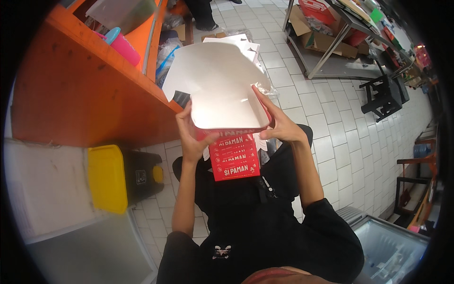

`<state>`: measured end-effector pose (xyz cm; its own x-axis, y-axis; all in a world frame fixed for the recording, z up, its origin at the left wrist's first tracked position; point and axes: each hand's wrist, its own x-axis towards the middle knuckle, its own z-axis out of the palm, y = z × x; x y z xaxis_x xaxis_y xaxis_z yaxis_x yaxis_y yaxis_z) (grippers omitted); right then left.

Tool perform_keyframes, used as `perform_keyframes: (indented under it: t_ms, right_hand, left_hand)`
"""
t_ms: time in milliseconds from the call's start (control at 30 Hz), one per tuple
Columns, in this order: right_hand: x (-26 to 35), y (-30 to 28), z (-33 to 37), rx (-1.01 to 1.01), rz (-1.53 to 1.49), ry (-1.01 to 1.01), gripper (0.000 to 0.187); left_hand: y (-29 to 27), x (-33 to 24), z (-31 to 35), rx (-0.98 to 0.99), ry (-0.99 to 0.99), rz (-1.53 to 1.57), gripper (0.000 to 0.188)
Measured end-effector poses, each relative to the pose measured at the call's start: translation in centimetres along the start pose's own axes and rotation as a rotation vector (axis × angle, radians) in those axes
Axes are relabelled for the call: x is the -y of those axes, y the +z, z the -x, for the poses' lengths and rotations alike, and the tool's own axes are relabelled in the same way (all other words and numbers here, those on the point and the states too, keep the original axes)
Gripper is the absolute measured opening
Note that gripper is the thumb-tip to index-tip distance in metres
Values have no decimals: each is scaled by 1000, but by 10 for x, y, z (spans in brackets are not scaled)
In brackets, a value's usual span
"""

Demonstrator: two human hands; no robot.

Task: The person sits on the floor and assembles red and white cardboard boxes by folding the flat pieces into shape. They repeatedly pick up a flat box, fold the sides and flaps, and place the finished box on a growing stack.

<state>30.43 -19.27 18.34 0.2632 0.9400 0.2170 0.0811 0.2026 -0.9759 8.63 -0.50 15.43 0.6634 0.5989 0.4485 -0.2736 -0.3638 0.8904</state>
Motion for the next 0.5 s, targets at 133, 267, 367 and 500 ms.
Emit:
perform_keyframes:
  t_ms: [133,267,367,500]
  right_hand:
    - [-7,4,-17,-65,-318,233,110]
    - [-57,1,-15,-134,-285,340,97]
    - [-107,-1,-4,-130,-126,433,87]
    - [-130,11,6,-92,-144,551,83]
  left_hand:
    - [-4,5,-5,-84,-270,356,90]
    - [-7,34,4,-44,-466,414,88]
    - [-8,69,25,-9,-549,400,81]
    - [-14,108,51,2,-705,322,65]
